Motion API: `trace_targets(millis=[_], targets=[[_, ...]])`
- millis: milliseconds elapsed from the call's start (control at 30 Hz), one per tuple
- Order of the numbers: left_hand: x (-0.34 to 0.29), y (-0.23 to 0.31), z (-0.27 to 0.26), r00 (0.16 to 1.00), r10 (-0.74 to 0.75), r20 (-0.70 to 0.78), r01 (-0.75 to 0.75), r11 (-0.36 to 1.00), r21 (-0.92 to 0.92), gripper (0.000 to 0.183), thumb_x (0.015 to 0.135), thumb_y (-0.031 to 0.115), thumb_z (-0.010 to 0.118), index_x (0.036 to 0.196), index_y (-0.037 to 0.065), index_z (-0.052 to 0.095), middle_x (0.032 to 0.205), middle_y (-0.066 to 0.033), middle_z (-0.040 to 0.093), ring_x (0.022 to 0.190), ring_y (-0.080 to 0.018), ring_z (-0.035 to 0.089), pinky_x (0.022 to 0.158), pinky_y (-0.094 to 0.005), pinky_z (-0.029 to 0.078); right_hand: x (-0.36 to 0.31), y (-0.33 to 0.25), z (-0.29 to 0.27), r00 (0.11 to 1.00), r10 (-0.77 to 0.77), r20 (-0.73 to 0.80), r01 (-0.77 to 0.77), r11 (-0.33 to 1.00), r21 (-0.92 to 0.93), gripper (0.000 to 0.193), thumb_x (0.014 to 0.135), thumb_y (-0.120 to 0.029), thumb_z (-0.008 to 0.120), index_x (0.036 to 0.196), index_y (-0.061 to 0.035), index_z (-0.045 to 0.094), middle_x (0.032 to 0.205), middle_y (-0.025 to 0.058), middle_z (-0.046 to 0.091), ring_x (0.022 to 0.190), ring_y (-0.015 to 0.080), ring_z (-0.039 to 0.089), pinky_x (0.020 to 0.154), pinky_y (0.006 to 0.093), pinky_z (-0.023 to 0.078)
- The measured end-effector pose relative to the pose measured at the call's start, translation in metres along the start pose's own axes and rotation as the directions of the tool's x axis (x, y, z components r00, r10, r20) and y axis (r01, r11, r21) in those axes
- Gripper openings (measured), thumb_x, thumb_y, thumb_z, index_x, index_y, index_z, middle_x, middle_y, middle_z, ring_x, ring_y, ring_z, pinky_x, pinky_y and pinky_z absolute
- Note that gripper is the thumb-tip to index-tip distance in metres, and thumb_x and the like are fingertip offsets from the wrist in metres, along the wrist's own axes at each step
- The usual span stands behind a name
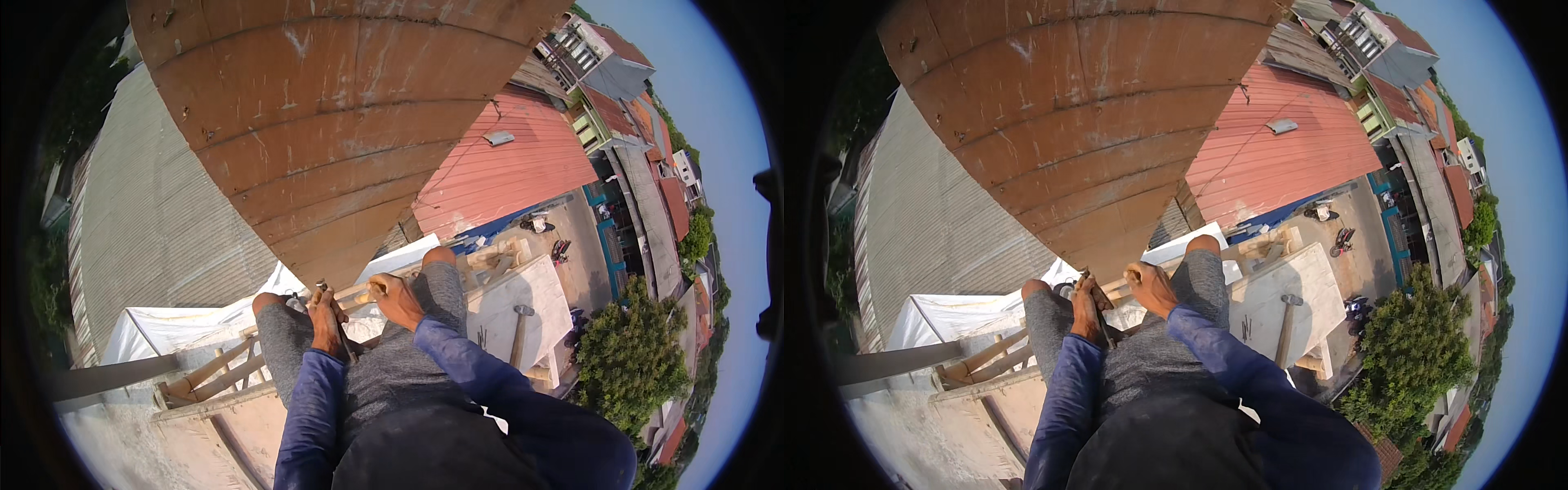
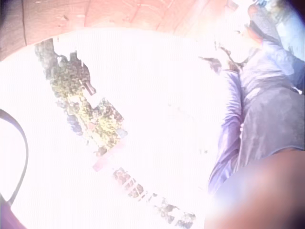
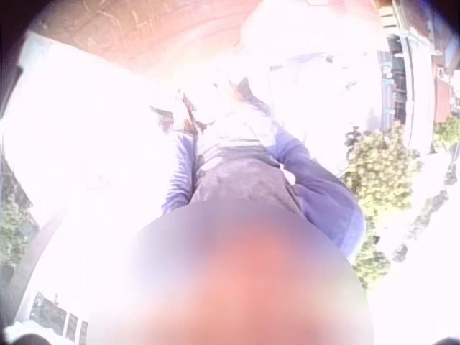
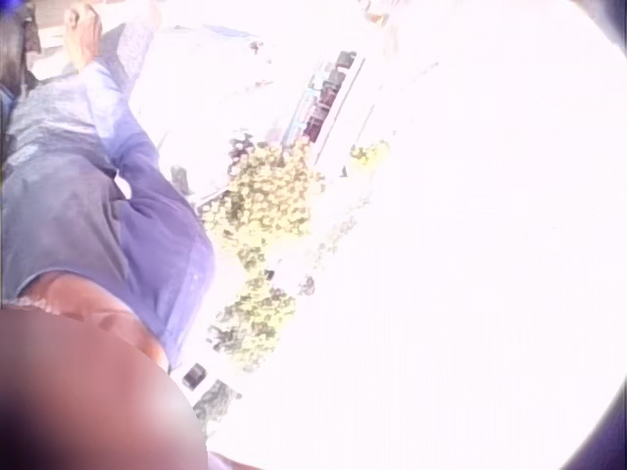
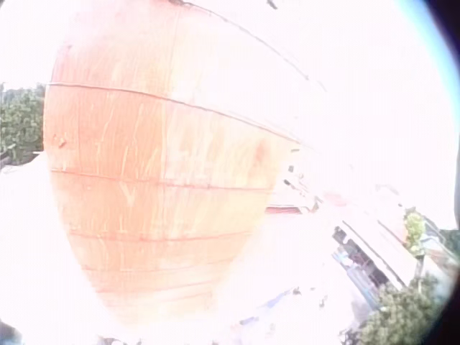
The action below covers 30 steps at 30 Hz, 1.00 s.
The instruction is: The person secures a large wooden panel to a roof structure using wire and a hammer. They repeatedly wrap wire around the panel and underlying beams, twist it tight, and hammer it down to fasten the panel in place.
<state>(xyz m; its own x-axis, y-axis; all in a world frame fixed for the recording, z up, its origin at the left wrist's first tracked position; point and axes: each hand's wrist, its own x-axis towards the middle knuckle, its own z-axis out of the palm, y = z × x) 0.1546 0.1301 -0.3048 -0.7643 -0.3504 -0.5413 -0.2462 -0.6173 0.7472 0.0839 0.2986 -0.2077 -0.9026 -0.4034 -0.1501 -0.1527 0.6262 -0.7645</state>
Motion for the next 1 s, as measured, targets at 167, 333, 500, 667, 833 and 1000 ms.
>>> trace_targets(millis=[167,333,500,667,833,1000], targets=[[-0.011,0.016,0.002,0.984,0.011,-0.179,0.003,0.997,0.077,0.022,0.101,0.022,0.057,0.084,0.013,0.046,0.054,0.0018,0.036,0.040,-0.0136,0.035,0.040,-0.0310,0.036,0.090,0.059,-0.066,0.757,-0.142,-0.638,0.124,0.990,-0.073,0.019,0.092,-0.010,0.064,0.107,0.0024,0.066,0.099,0.0204,0.063,0.090,0.0408,0.064,0.077,0.0479,0.052],[-0.018,0.039,-0.003,0.972,0.179,-0.150,-0.133,0.953,0.272,0.024,0.103,0.026,0.051,0.083,0.013,0.048,0.053,0.0028,0.033,0.043,-0.0123,0.032,0.046,-0.0321,0.037,0.141,0.107,-0.079,0.744,-0.112,-0.659,0.002,0.986,-0.165,0.016,0.093,-0.010,0.060,0.102,0.0018,0.066,0.102,0.0174,0.059,0.098,0.0379,0.061,0.082,0.0471,0.053],[-0.032,0.089,-0.005,0.920,0.284,-0.270,-0.175,0.914,0.366,0.025,0.102,0.025,0.041,0.080,0.014,0.045,0.058,0.0063,0.033,0.049,-0.0076,0.034,0.050,-0.0250,0.037,0.155,0.123,-0.069,0.781,-0.138,-0.610,-0.001,0.975,-0.222,0.017,0.091,-0.015,0.062,0.099,-0.0003,0.065,0.098,0.0172,0.059,0.096,0.0324,0.063,0.078,0.0435,0.055],[-0.036,0.145,-0.015,0.878,0.319,-0.356,-0.186,0.914,0.360,0.023,0.100,0.025,0.046,0.080,0.017,0.038,0.060,0.0069,0.034,0.051,-0.0068,0.036,0.052,-0.0245,0.039,0.170,0.130,-0.050,0.836,-0.105,-0.539,-0.052,0.962,-0.268,0.023,0.084,-0.012,0.063,0.102,0.0028,0.065,0.096,0.0187,0.060,0.090,0.0302,0.065,0.070,0.0400,0.057],[-0.037,0.160,-0.011,0.827,0.368,-0.425,-0.144,0.870,0.472,0.022,0.101,0.023,0.045,0.080,0.019,0.039,0.057,0.0059,0.033,0.046,-0.0094,0.036,0.049,-0.0264,0.037,0.185,0.138,-0.030,0.788,-0.099,-0.608,0.127,0.992,0.002,0.022,0.087,-0.014,0.062,0.102,0.0029,0.061,0.095,0.0222,0.062,0.080,0.0355,0.067,0.066,0.0440,0.057],[-0.035,0.149,-0.001,0.786,0.369,-0.496,-0.166,0.899,0.405,0.024,0.102,0.021,0.043,0.079,0.018,0.038,0.054,0.0052,0.033,0.041,-0.0106,0.034,0.044,-0.0279,0.034,0.183,0.136,-0.034,0.763,0.107,-0.638,0.121,0.945,0.304,0.025,0.087,-0.015,0.065,0.103,0.0030,0.058,0.096,0.0206,0.061,0.080,0.0382,0.066,0.069,0.0464,0.056]])
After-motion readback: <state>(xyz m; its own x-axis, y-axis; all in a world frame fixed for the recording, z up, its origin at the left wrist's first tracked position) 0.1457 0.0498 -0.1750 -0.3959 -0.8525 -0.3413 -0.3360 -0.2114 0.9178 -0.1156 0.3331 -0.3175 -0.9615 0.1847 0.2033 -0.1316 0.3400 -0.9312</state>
